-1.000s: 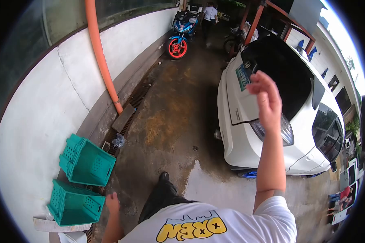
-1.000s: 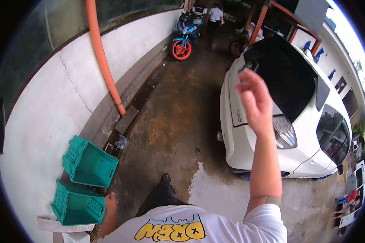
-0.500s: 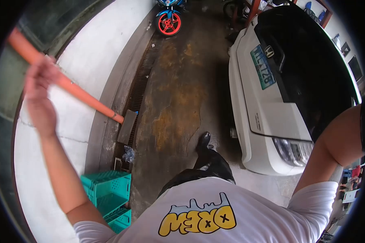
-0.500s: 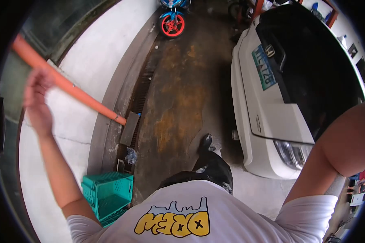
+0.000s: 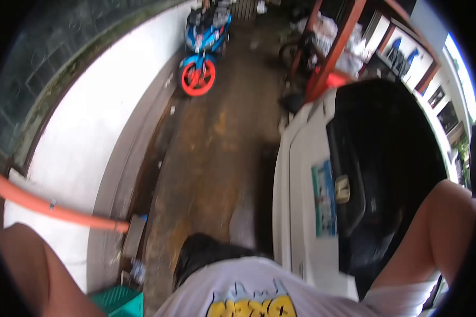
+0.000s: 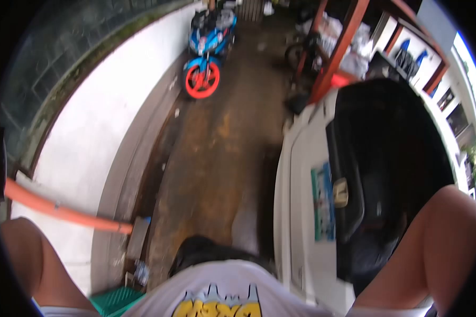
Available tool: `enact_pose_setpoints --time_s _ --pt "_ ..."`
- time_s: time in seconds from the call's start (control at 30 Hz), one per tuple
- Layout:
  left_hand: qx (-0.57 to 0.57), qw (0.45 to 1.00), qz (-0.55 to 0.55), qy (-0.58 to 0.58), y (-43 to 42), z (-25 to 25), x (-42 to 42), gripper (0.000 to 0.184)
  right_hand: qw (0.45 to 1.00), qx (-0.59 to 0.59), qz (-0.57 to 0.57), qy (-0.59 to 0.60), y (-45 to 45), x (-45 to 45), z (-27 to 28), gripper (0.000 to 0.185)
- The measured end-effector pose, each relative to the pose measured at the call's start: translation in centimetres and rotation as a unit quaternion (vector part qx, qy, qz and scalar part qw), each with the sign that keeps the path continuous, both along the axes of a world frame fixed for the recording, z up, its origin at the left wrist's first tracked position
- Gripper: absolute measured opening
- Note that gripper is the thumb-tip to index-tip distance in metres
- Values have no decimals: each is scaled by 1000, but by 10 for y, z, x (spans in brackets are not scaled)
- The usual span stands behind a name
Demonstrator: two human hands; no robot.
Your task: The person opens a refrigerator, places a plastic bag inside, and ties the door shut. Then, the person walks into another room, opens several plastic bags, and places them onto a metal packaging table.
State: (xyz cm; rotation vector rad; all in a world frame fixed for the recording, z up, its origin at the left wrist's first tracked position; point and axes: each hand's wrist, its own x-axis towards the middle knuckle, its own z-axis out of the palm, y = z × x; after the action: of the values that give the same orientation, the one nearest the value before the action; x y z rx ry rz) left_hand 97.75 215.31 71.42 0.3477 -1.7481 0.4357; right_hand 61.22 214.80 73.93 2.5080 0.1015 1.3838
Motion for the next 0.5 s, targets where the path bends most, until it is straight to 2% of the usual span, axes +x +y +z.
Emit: enact_pose_setpoints --time_s 0.27,0.37,0.5 --pt "-62 992 -68 90 -267 -83 -22 90 999 -26 18 10 -258 15 -34 54" --pt "-74 987 -101 105 -386 -80 -14 89 1000 -28 2 9 -364 28 -29 52" --pt "-87 977 -161 110 -533 -43 -22 87 999 -28 -38 1 -483 28 0 51"
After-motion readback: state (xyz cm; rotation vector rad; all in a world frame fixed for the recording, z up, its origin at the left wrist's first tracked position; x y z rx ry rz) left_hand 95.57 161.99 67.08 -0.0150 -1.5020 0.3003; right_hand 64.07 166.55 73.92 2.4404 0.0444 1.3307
